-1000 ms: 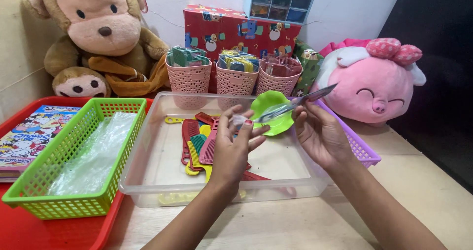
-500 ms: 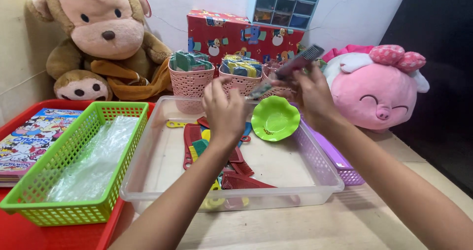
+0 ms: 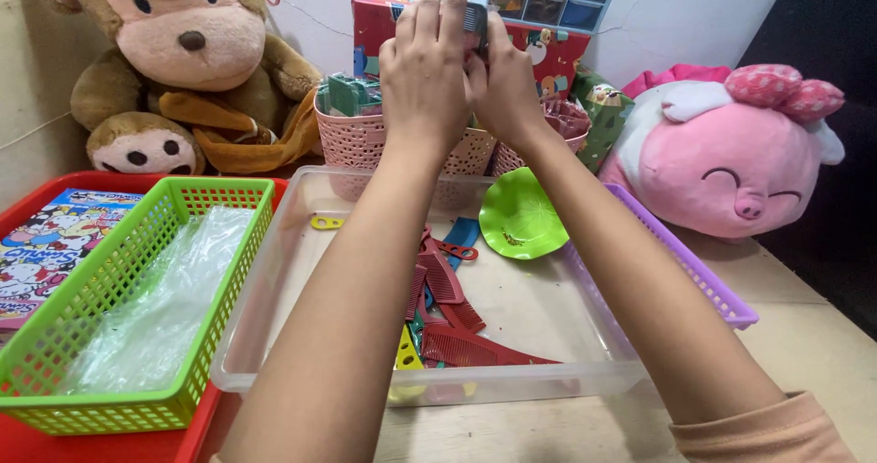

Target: Organizing small plastic toy accessories like combs and scissors into a bowl and tray

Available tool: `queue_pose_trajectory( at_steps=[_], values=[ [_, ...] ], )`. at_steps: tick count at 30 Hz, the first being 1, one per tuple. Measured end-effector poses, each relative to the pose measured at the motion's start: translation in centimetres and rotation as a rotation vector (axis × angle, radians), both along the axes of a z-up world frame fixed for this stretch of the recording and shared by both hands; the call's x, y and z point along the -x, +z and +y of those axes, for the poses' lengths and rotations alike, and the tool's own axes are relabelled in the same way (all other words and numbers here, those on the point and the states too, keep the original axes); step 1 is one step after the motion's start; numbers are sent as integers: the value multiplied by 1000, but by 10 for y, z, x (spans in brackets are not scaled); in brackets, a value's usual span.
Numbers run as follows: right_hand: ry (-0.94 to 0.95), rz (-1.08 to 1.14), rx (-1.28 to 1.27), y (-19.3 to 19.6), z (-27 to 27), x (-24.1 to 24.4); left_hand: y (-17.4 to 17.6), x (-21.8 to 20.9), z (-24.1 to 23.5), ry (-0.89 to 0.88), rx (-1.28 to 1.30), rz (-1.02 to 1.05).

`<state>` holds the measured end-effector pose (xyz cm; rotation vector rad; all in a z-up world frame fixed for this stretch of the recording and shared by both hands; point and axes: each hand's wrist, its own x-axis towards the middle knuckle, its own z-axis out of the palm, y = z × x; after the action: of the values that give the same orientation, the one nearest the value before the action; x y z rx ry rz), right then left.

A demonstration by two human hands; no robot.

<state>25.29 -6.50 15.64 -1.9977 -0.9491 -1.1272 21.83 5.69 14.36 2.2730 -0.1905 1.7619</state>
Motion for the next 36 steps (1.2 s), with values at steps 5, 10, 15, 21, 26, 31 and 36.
queue_pose_trajectory(
  at_steps=[5, 10, 15, 21, 26, 31, 36],
  values=[
    [-15, 18, 108, -3, -10, -9, -6, -10, 7, 149, -147, 72],
    [-361, 136, 209, -1, -15, -13, -18, -3, 5, 224, -254, 99],
    [-465, 395, 347, 4, -16, -6, -23, -16, -1, 309, -323, 228],
    [-558, 468, 458, -16, -13, -7, -29, -26, 6, 352, -378, 341],
    [-617, 159, 578, -47, -12, -40, -49, -48, -2, 378, -372, 256],
    [-641, 4, 578, -42, -10, -23, -70, -69, -9, 372, -338, 173],
    [-669, -320, 463, -35, -11, -9, -73, -65, -9, 363, -323, 182]
  ],
)
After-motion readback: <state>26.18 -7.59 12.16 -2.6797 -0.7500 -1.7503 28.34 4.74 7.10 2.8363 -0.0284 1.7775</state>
